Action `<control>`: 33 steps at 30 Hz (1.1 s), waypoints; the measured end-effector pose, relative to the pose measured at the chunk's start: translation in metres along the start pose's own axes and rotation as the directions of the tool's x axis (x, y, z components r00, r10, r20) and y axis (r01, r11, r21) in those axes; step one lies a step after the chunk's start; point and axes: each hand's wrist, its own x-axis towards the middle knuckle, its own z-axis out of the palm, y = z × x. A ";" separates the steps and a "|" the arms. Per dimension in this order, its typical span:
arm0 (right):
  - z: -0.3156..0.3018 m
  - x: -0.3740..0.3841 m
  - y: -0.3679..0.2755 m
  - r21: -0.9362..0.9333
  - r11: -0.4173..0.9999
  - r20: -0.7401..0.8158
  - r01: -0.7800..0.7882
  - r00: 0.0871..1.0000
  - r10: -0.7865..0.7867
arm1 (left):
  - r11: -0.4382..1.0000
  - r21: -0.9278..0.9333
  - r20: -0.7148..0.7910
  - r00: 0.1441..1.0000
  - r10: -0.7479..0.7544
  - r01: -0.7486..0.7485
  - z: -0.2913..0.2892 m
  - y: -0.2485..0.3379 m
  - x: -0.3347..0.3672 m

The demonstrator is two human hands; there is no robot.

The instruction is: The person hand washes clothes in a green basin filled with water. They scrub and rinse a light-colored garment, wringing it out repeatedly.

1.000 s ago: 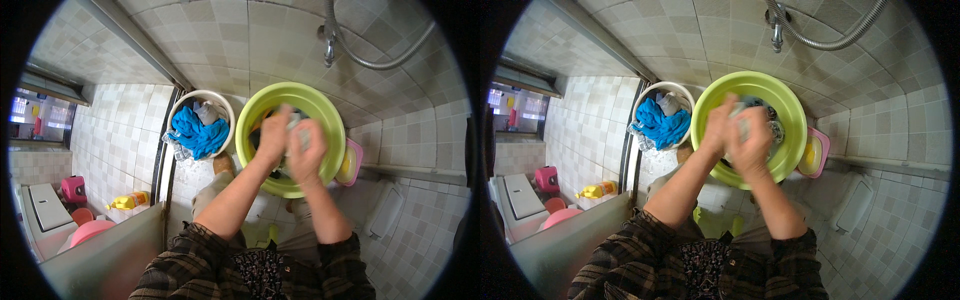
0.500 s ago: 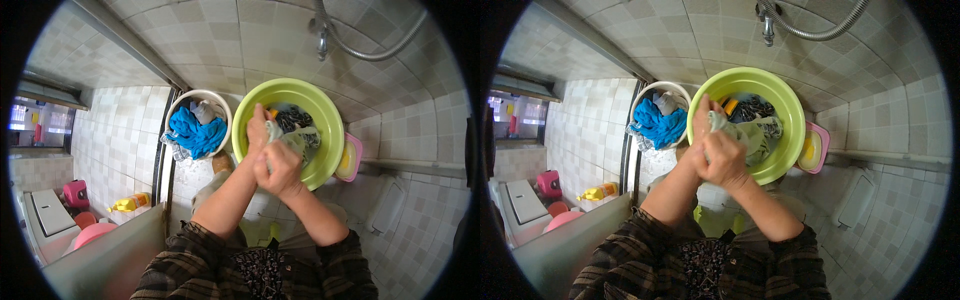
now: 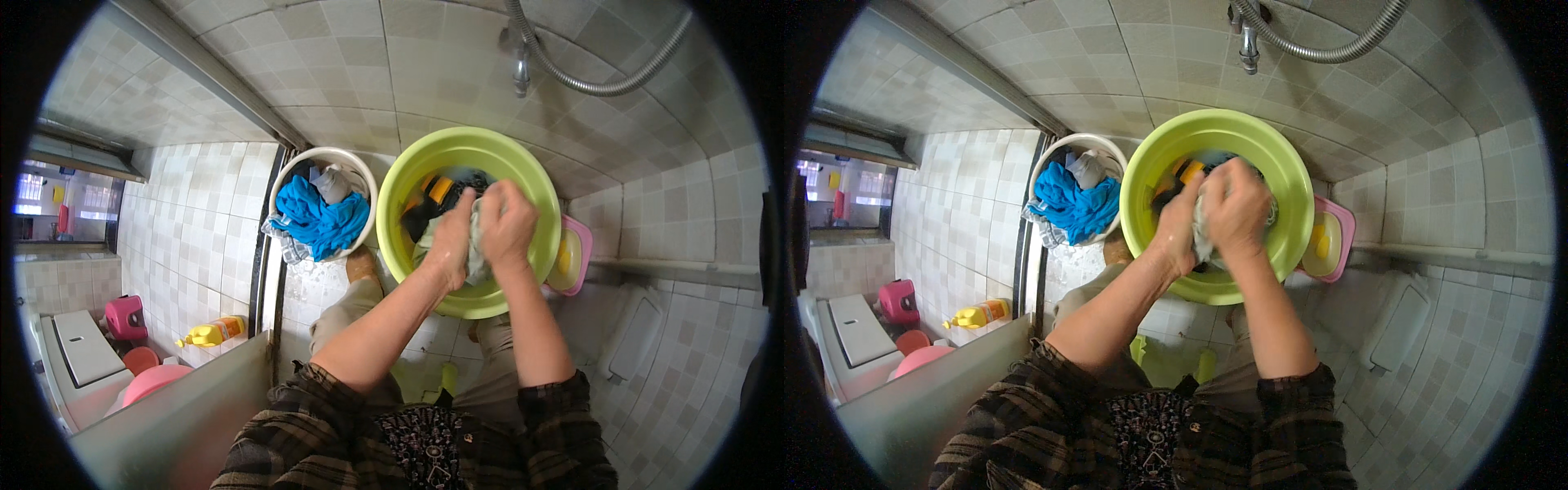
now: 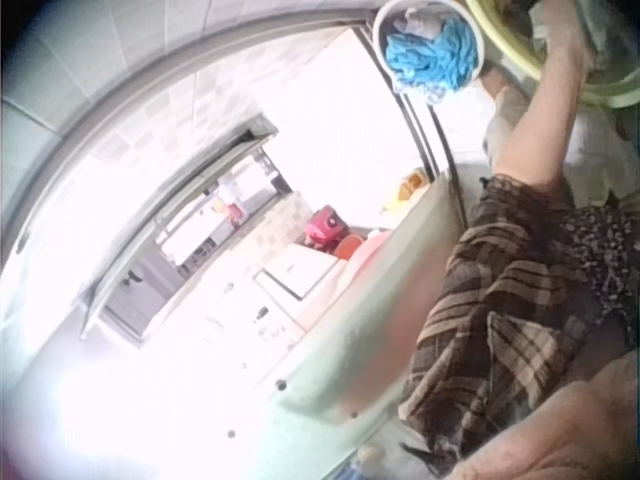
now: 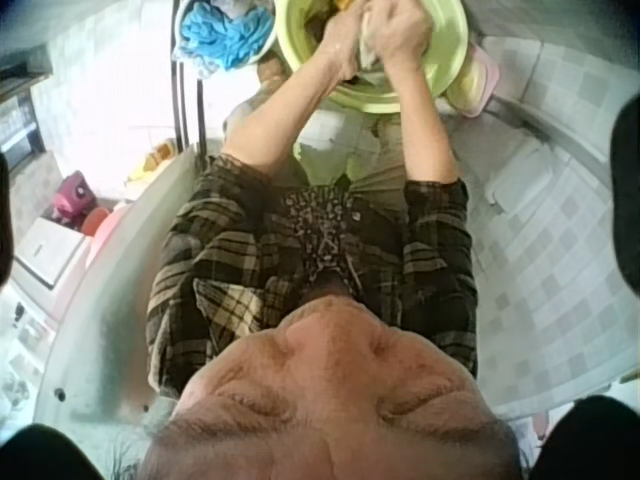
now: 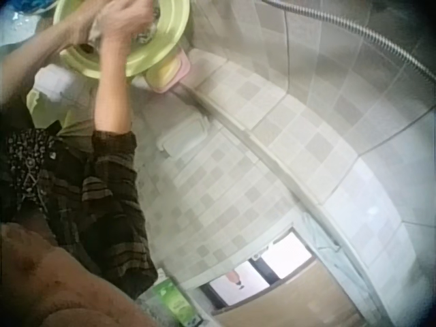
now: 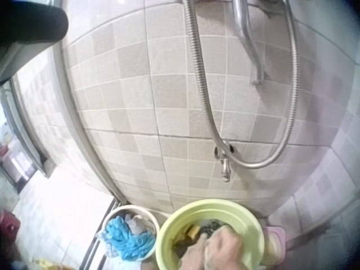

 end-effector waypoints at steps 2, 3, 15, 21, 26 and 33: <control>-0.009 0.014 0.026 -0.123 0.990 -0.117 -0.069 0.992 0.054 | 0.985 0.169 0.157 0.985 -0.073 0.046 0.012 0.004 -0.009; -0.011 0.014 0.021 -0.074 0.994 -0.117 -0.079 0.991 0.070 | 0.987 0.155 0.203 0.976 -0.077 0.046 0.014 0.005 -0.010; -0.036 0.031 0.053 0.226 0.935 -0.197 -0.272 0.928 0.317 | 0.432 0.745 0.446 0.862 0.242 -0.508 -0.009 0.032 -0.003; -0.004 0.002 -0.010 0.260 0.961 -0.151 -0.095 0.979 0.138 | 0.984 -0.012 0.104 0.978 0.180 -0.180 0.003 0.038 -0.005; 0.015 -0.015 -0.014 0.005 0.998 0.090 0.066 0.994 -0.066 | 0.862 0.186 0.006 0.878 0.479 -0.472 -0.045 -0.007 0.032; 0.006 -0.014 -0.024 0.019 0.999 0.026 -0.046 0.999 0.046 | 0.840 0.493 -0.012 0.964 0.267 -0.227 -0.016 0.009 0.013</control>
